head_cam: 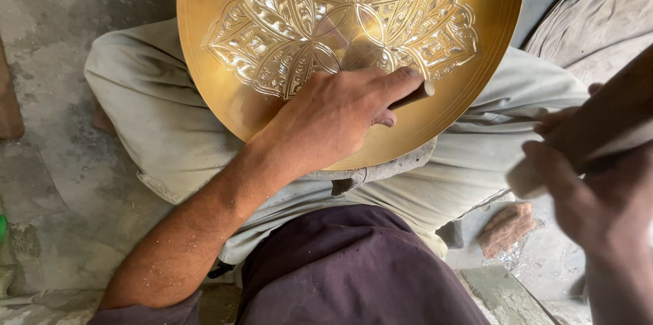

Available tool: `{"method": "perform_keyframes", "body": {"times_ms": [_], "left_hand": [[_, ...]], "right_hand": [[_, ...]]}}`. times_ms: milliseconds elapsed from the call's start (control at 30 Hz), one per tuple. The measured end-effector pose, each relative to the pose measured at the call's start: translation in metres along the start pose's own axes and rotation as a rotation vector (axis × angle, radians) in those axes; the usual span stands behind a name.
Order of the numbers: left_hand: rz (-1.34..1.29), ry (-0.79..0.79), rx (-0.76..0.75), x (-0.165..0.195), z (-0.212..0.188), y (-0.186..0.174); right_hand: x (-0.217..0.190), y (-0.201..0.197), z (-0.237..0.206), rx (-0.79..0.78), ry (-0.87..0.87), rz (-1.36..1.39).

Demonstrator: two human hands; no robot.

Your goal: The person sits on the floor with a brass tray on their lap and hammers a small punch against an embossed floral design, repositioning the punch by hand to refine different parts of the pattern. They briefly lift and reposition the tray, then resume hammering the design.

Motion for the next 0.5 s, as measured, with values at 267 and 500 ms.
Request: {"method": "perform_keyframes", "body": {"times_ms": [267,500], "left_hand": [[-0.035,-0.01,0.145,0.0,-0.011,0.002],[-0.017,-0.099,0.425,0.013,-0.035,-0.011]], "right_hand": [[-0.043,0.0,0.024,0.086,-0.202,-0.505],[-0.072,-0.009,0.056,-0.06,-0.158,-0.497]]}}
Point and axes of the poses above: each hand's wrist, its own z-axis towards the middle knuckle, its own y-axis out of the palm, x = y × z, the point moved 7 cm from there along z, towards the middle knuckle, and after that the axes turned 11 degrees about -z, right-handed, at the moved point
